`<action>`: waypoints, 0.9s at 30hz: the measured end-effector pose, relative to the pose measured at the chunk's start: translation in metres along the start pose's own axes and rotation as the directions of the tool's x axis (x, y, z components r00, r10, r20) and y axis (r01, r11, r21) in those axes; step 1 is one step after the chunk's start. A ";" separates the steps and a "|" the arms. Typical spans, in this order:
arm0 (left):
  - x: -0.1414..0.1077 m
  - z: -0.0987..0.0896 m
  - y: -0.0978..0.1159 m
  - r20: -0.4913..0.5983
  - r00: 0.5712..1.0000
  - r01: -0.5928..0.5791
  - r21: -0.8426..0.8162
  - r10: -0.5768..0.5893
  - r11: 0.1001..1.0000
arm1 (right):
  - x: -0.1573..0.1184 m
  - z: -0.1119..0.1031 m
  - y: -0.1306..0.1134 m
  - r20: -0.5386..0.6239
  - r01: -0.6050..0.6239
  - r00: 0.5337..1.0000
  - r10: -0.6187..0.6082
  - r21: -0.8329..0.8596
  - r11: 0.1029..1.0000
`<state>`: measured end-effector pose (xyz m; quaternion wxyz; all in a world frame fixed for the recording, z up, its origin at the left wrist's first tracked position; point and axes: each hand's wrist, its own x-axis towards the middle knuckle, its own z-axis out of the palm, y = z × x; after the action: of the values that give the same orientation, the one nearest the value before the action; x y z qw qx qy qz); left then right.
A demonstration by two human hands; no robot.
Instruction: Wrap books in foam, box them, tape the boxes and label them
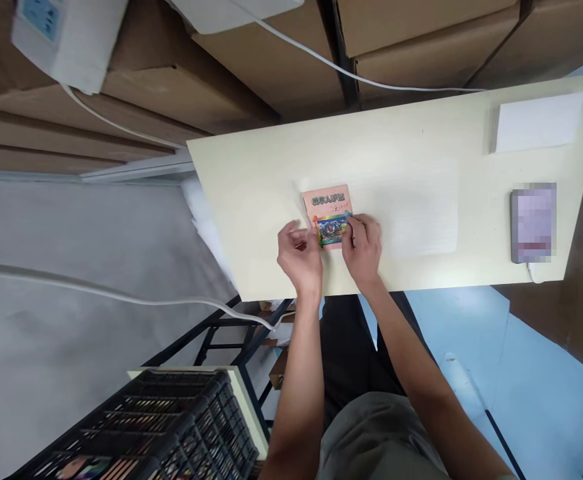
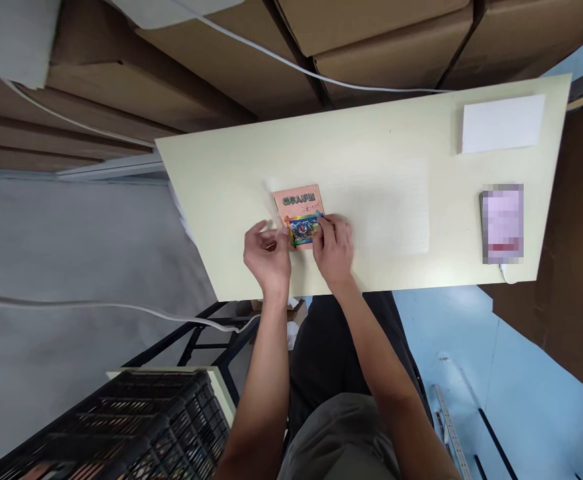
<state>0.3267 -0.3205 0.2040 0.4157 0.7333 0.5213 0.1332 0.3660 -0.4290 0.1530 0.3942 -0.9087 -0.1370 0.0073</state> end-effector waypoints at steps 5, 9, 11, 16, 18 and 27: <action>0.002 -0.003 0.001 0.024 0.995 -0.096 0.042 0.095 0.995 | 0.000 -0.005 -0.004 0.005 -0.037 0.999 0.038 -0.057 0.998; -0.008 0.001 0.011 0.109 0.978 -0.173 -0.034 0.176 0.984 | 0.001 -0.006 -0.006 -0.004 -0.045 0.999 0.045 -0.085 0.995; -0.010 0.003 0.014 0.136 0.981 -0.129 -0.090 0.141 0.988 | 0.001 -0.006 -0.006 0.007 -0.060 0.998 0.061 -0.084 0.995; 0.004 0.004 0.003 0.127 0.991 0.070 -0.253 -0.038 0.965 | 0.002 -0.004 -0.005 -0.011 -0.066 0.998 0.065 -0.049 0.997; 0.010 0.005 -0.002 0.216 0.972 0.165 -0.319 -0.098 0.933 | 0.003 -0.004 -0.004 -0.025 -0.056 0.998 0.056 -0.010 0.998; 0.003 0.006 0.021 0.169 0.985 0.017 -0.192 0.016 0.981 | 0.005 -0.010 0.000 0.007 -0.053 0.999 0.053 0.163 0.985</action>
<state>0.3456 -0.3230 0.2156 0.5276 0.6981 0.4689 0.1197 0.3720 -0.4347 0.1598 0.4667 -0.8767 -0.1123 0.0304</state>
